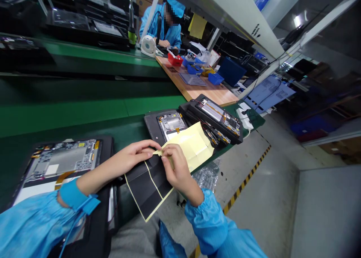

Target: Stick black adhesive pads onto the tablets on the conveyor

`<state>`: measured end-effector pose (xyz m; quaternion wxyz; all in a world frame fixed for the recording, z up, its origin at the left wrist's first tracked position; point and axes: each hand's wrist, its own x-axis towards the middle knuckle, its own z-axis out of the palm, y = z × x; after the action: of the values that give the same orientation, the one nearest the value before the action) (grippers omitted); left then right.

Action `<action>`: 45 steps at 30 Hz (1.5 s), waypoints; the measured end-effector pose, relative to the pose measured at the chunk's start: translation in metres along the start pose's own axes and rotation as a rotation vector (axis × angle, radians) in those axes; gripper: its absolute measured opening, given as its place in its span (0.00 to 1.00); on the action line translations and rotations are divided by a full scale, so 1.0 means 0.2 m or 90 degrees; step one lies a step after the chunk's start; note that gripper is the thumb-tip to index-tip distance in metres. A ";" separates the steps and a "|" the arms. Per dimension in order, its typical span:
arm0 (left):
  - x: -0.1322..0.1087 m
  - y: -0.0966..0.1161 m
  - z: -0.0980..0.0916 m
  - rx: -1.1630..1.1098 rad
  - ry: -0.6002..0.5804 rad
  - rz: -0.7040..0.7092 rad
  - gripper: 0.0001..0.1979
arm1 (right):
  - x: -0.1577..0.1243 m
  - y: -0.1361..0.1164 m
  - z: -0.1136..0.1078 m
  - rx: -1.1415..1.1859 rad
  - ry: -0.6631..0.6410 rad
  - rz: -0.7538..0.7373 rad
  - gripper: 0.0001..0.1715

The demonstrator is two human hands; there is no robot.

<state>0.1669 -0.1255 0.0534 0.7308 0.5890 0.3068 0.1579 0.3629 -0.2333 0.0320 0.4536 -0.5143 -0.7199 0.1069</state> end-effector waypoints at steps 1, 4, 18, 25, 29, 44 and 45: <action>0.00 0.01 0.00 0.015 0.002 0.009 0.25 | 0.00 0.00 0.00 0.008 -0.001 0.003 0.06; -0.01 0.01 -0.02 0.035 -0.003 -0.005 0.24 | 0.00 0.01 0.00 0.027 -0.003 0.017 0.04; -0.05 0.04 -0.02 0.308 -0.018 0.023 0.26 | 0.03 -0.05 0.01 0.089 0.001 0.079 0.04; -0.06 0.06 -0.01 0.307 -0.017 0.036 0.25 | 0.04 -0.14 -0.07 0.198 -0.002 0.157 0.04; -0.06 0.06 -0.01 0.342 -0.012 0.040 0.26 | 0.06 -0.22 -0.14 0.260 0.004 0.156 0.06; 0.00 0.19 0.13 0.675 0.093 0.309 0.10 | 0.41 -0.64 -0.25 0.693 -0.564 0.414 0.19; -0.02 0.19 0.14 0.668 0.101 0.315 0.07 | 0.41 -0.63 -0.22 0.700 -0.573 0.425 0.19</action>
<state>0.1865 -0.1388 0.0932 0.2575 0.9127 0.2511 0.1941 0.3112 -0.2341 0.1802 0.2517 -0.3125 -0.4853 0.7768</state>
